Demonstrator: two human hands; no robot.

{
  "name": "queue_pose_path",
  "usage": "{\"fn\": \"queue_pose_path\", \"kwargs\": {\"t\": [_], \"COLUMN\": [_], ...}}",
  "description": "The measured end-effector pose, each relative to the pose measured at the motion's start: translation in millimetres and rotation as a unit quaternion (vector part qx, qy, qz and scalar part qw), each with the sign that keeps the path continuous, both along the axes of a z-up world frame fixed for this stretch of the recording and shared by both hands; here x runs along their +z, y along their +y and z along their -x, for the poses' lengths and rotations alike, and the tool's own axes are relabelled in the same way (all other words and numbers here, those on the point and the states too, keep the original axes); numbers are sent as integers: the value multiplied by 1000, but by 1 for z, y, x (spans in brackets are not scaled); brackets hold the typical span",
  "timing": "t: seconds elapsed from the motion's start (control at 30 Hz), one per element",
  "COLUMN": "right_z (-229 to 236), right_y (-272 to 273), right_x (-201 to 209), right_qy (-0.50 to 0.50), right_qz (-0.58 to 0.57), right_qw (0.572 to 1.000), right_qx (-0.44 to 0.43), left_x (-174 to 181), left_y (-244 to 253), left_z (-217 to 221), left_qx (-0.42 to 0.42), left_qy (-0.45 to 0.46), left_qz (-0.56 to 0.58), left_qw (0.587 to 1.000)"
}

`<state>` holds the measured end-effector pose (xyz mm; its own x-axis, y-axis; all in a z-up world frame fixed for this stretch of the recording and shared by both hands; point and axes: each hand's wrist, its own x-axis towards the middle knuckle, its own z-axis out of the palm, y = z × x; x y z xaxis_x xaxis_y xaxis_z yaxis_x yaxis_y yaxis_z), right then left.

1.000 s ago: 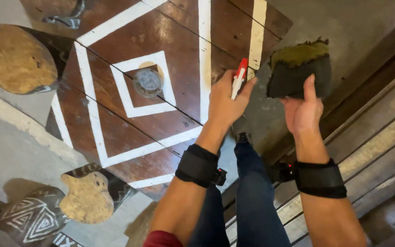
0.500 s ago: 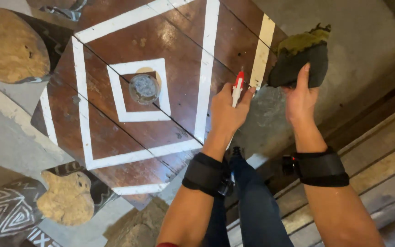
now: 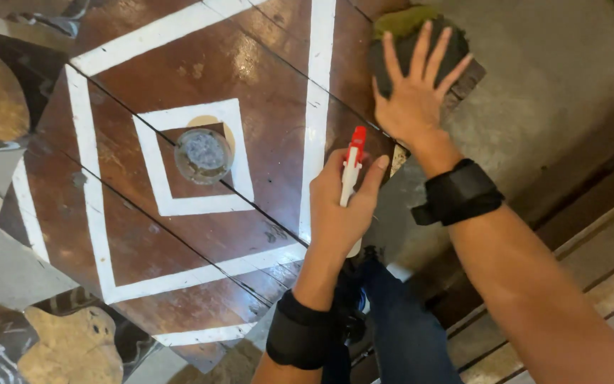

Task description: The person wipes the surface of a wooden table with a dark cloth. They hold a red marker in the left hand while using the right hand to rub the table surface in circular and linear motions.

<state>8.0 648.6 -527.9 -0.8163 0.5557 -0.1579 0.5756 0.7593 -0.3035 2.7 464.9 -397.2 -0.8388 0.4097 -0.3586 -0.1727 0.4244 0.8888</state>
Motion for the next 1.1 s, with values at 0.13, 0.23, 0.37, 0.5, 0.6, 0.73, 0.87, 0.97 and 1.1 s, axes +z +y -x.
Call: {"fn": "queue_pose_path", "kwargs": {"t": [0.13, 0.23, 0.37, 0.5, 0.6, 0.73, 0.87, 0.97, 1.1], "right_z": [-4, -12, 6, 49, 85, 107, 80, 59, 35], "right_y": [-43, -53, -30, -1, 6, -23, -56, -42, 0], "right_x": [-9, -7, -3, -4, -14, -18, -8, -10, -1], "right_qy": [25, 60, 27, 49, 62, 36, 86, 83, 22], "right_qz": [33, 11, 22, 19, -16, -5, 33, 39, 13], "right_qw": [987, 968, 983, 994, 997, 999, 957, 942, 990], "right_qx": [152, 242, 181, 93, 46, 33, 276, 321, 137], "left_x": [-5, -1, 9, 4, -3, -1, -6, 1, -11], "left_y": [-1, 2, -5, -20, -34, -43, -45, -41, -37], "left_z": [10, 24, 37, 48, 48, 54, 51, 53, 46], "left_qx": [11, 25, 17, 45, 58, 80, 89, 84, 70], "left_qy": [15, 11, 28, 42, 42, 28, 80, 54, 106], "left_qz": [-17, -13, 27, 59, 43, 81, 31, 48, 3], "left_qw": [1000, 1000, 999, 996, 996, 993, 992, 994, 992]}}
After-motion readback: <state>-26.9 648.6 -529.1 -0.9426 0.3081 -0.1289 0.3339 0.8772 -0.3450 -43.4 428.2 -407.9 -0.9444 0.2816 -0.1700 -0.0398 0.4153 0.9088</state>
